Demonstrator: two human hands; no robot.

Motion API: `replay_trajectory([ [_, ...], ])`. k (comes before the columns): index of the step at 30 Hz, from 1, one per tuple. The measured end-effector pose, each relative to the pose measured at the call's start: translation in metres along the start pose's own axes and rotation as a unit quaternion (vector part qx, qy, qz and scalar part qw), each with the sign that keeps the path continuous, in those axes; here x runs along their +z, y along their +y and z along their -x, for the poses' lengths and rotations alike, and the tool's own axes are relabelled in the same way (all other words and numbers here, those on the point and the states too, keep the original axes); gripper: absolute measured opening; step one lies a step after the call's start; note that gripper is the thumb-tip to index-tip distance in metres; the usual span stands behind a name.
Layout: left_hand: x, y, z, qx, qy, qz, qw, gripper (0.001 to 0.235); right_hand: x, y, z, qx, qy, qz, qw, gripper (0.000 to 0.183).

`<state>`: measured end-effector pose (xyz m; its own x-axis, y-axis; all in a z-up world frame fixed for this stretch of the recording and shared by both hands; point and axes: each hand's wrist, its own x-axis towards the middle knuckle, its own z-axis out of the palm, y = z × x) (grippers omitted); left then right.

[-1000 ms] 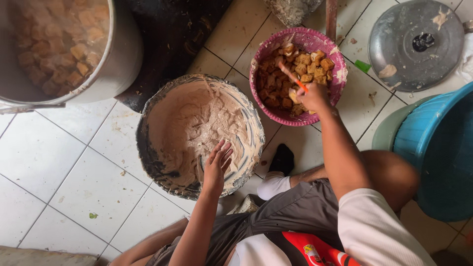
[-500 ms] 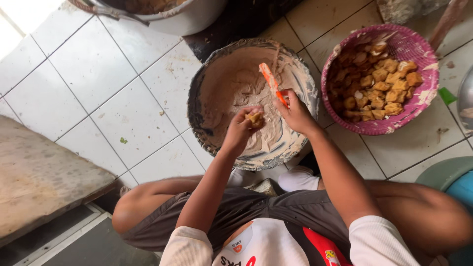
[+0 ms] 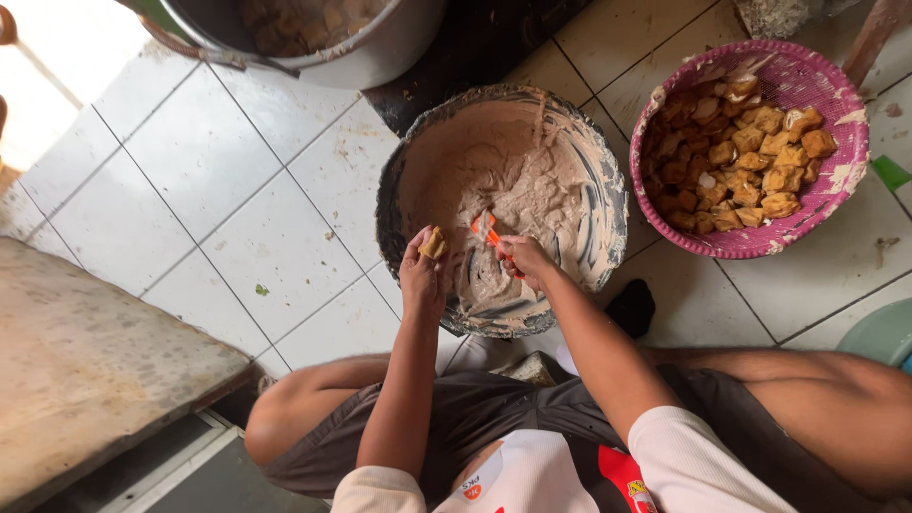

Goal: The person sits on the floor and repeatedly picks up small fried food items from a pink basket, coats them with a thick batter using an orange spatula, and places them into a large metal pot. The process is continuous and repetitive throughout the clip.

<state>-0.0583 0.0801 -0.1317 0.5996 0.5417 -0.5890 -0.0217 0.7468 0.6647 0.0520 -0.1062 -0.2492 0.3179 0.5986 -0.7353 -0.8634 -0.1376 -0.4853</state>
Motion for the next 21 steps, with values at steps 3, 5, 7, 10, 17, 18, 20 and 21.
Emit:
replay_trajectory([
  [3, 0.001, 0.014, 0.001, 0.044, 0.015, -0.016, 0.999, 0.024, 0.018, -0.017, 0.012, -0.046, -0.073, -0.057, 0.995, 0.021],
  [5, 0.006, 0.022, 0.004, 0.071, 0.037, -0.037, 0.996, 0.023, 0.030, -0.035, 0.030, -0.082, -0.094, -0.045, 0.991, 0.025],
  [7, 0.022, 0.022, 0.008, 0.097, 0.065, -0.064, 0.991, 0.021, 0.044, -0.059, 0.051, -0.141, -0.100, -0.019, 0.985, 0.024],
  [10, 0.059, 0.014, 0.015, 0.150, 0.069, -0.085, 0.983, 0.020, 0.066, -0.092, 0.089, -0.200, -0.101, 0.039, 0.974, 0.028],
  [17, 0.116, 0.005, 0.050, 0.222, 0.007, -0.146, 0.964, 0.018, 0.080, -0.128, 0.158, -0.304, -0.084, 0.097, 0.944, 0.045],
  [18, 0.119, 0.006, 0.055, 0.232, 0.002, -0.159, 0.960, 0.018, 0.083, -0.128, 0.161, -0.360, -0.091, 0.117, 0.921, 0.048],
  [20, 0.125, 0.011, 0.065, 0.242, -0.009, -0.192, 0.951, 0.016, 0.088, -0.126, 0.160, -0.469, -0.100, 0.158, 0.863, 0.054],
  [21, 0.125, 0.014, 0.070, 0.243, -0.014, -0.212, 0.946, 0.016, 0.089, -0.124, 0.159, -0.446, -0.100, 0.136, 0.879, 0.049],
])
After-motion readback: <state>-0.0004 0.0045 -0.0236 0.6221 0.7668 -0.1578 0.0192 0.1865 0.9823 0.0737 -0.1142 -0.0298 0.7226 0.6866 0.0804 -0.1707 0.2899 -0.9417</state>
